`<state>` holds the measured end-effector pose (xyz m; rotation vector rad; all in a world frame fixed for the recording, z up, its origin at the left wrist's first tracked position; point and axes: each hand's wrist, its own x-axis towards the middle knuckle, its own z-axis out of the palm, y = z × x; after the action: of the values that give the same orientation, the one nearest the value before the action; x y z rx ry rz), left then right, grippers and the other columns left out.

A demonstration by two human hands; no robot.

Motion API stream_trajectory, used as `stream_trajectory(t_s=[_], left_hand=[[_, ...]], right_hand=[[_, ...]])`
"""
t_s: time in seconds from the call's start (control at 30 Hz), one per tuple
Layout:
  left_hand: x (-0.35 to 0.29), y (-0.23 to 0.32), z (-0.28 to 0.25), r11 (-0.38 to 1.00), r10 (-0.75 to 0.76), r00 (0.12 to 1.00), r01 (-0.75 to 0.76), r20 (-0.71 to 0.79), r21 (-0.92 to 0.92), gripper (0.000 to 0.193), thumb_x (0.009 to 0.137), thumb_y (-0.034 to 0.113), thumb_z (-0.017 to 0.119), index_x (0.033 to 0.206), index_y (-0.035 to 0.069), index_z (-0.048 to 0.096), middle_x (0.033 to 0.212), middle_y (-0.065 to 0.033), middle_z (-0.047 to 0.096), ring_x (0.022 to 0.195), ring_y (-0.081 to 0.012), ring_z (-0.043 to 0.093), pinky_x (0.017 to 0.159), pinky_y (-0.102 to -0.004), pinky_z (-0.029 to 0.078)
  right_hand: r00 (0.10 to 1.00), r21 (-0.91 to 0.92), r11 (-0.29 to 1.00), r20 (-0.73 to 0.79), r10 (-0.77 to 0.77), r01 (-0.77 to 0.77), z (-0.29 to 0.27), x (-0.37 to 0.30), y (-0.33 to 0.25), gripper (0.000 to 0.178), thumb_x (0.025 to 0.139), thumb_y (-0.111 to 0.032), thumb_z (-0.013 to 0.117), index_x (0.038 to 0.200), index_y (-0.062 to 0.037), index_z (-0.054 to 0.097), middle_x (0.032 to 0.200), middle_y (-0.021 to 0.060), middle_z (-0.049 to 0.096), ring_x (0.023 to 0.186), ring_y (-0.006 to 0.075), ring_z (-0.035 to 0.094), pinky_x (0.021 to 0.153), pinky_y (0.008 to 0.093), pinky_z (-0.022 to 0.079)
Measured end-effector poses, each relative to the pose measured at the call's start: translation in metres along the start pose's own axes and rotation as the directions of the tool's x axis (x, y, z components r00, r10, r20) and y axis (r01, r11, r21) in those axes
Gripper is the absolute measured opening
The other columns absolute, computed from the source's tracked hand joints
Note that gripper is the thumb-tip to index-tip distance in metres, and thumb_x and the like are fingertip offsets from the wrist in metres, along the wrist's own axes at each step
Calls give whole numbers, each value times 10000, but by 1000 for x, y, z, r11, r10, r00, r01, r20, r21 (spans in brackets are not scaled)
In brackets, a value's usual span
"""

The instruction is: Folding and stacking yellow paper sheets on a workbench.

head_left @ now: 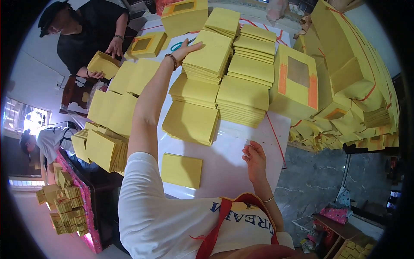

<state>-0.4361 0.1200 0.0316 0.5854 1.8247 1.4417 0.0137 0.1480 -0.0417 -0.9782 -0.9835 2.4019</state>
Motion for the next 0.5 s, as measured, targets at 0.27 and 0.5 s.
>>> stream_trajectory(t_s=[0.27,0.5], left_hand=[[-20,36,-5,984,-68,989,88,-132,152,1238,575,629,726,1439,195,-46,1441,-179,233,1254,-341,360,939,-590,306],[-64,45,-1,980,200,873,-167,-445,111,658,770,406,642,1315,131,395,1142,-36,548,968,-185,515,795,-393,381]], right_hand=[[999,-11,999,-1,-32,32,12,-6,-8,215,863,-135,569,1075,-113,541,937,-1,588,865,100,554,721,253,433],[1000,-65,998,8,-25,25,-13,-12,1,258,861,-139,549,1113,-98,514,959,13,579,877,118,545,716,259,425]])
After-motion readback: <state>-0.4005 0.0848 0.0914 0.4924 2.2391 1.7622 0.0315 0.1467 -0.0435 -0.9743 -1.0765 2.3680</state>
